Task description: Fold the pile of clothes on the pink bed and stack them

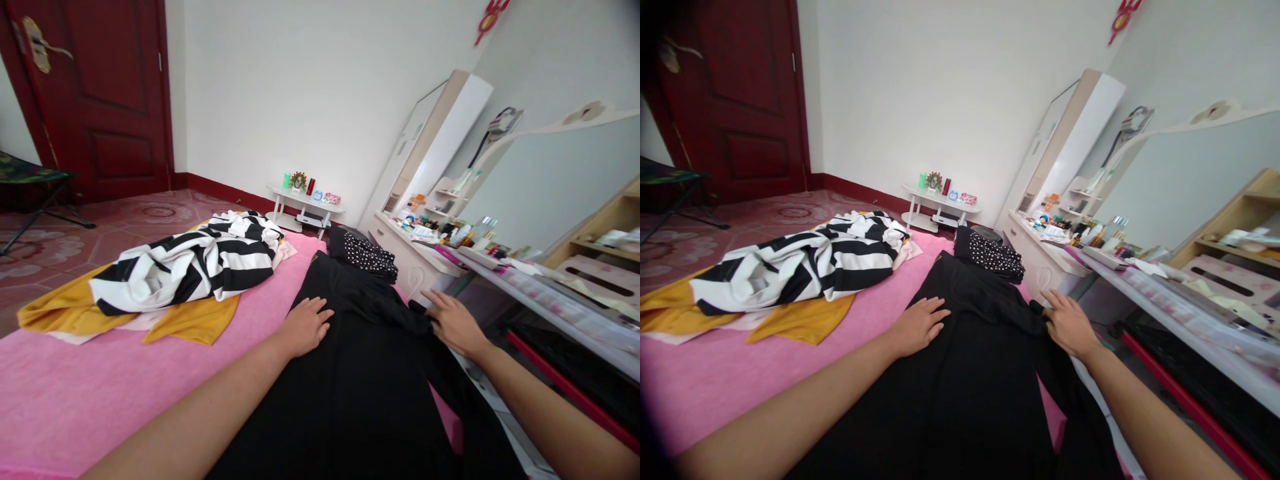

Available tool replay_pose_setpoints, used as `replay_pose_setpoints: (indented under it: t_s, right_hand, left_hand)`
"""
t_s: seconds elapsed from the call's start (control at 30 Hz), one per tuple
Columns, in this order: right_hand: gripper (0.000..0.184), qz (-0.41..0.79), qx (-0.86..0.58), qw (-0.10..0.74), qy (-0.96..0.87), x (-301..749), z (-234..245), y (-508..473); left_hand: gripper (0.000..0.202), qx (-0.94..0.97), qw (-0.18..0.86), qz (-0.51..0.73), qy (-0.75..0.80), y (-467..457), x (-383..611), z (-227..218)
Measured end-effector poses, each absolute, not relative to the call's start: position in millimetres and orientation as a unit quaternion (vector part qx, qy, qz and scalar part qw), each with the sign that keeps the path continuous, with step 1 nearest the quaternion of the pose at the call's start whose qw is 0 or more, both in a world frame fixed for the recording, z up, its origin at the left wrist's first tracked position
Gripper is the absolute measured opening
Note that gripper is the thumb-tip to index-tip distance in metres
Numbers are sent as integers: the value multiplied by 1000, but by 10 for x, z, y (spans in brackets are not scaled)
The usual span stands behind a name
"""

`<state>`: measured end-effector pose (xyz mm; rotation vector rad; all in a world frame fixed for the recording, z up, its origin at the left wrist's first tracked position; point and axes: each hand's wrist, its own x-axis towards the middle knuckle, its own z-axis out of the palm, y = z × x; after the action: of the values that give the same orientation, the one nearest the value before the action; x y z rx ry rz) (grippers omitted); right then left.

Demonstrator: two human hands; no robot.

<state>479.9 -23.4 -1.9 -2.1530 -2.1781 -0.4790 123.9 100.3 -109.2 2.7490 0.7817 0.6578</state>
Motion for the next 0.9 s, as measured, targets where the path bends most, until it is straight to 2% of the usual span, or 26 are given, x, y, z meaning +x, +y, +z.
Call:
replay_pose_setpoints:
  t_s: [0.13,0.2,0.27,0.33,0.4,0.53,0.57,0.67,0.73,0.77,0.9]
  right_hand:
    - [24,45,-795,398,-456,4848,401,-67]
    - [23,115,-797,472,-359,4844,481,-48]
    - [26,176,-808,450,-336,4772,429,-91]
    - [41,238,-821,396,-336,4627,278,-182]
    - [55,240,-830,319,-391,4433,82,-296]
    - [69,-2,-830,133,-542,4072,-258,-517]
    - [66,-57,-826,87,-554,4018,-311,-559]
    - [38,-125,-814,7,-567,3991,-370,-625]
    - [32,-116,-825,26,-552,4072,-334,-602]
    - [32,-95,-835,63,-539,4127,-302,-570]
    - [25,70,-841,287,-454,4245,-106,-338]
  left_hand:
    - [40,932,103,223,267,1012,1242,-1092]
    - [40,931,103,228,265,1020,1245,-1098]
    - [40,931,106,231,264,1030,1250,-1108]
    - [40,930,110,232,263,1041,1256,-1121]
    - [40,929,111,236,261,1049,1261,-1133]
    - [39,927,111,246,259,1052,1264,-1142]
    - [39,927,111,247,259,1050,1264,-1141]
    - [39,927,110,248,260,1042,1262,-1134]
    - [39,927,107,250,260,1039,1262,-1131]
    - [39,927,105,251,259,1039,1262,-1130]
    - [39,928,101,254,252,1040,1267,-1136]
